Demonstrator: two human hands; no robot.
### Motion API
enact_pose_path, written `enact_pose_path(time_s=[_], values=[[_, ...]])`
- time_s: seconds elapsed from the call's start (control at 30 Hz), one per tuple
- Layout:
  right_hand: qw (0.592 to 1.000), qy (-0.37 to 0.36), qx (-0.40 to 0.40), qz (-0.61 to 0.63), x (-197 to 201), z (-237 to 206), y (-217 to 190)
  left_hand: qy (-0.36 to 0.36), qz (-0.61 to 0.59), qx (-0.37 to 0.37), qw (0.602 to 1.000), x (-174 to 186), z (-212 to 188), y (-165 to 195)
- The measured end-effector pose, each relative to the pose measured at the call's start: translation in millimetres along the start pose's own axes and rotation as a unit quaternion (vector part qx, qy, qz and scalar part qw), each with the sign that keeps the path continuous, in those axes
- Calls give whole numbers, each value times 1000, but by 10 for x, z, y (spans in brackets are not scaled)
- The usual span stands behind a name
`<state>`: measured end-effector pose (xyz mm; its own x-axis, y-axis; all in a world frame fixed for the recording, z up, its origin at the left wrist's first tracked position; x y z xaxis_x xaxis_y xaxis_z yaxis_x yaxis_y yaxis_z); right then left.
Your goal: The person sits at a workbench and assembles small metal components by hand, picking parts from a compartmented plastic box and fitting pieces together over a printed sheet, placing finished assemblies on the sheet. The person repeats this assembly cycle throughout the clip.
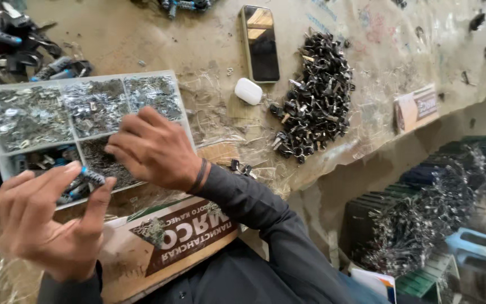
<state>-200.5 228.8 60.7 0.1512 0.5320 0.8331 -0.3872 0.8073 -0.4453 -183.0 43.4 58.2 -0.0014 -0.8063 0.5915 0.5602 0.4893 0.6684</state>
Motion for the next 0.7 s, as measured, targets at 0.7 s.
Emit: enact_pose_path(time_s=[0.7], values=[[945,-31,-98,310,-23,161,-58,81,-37,19,996,191,233,-58]])
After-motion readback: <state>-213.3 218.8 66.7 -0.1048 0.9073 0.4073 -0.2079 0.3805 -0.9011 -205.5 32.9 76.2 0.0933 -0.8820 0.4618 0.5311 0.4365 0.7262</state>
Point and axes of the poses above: each hand's wrist, its own z-axis towards the middle knuckle, its own x-axis out of the back of the hand, y = z × x, the point moved 6 cm from there along z, towards the middle knuckle, and after that the axes turned 5 degrees about -y, right-handed, at the moved point
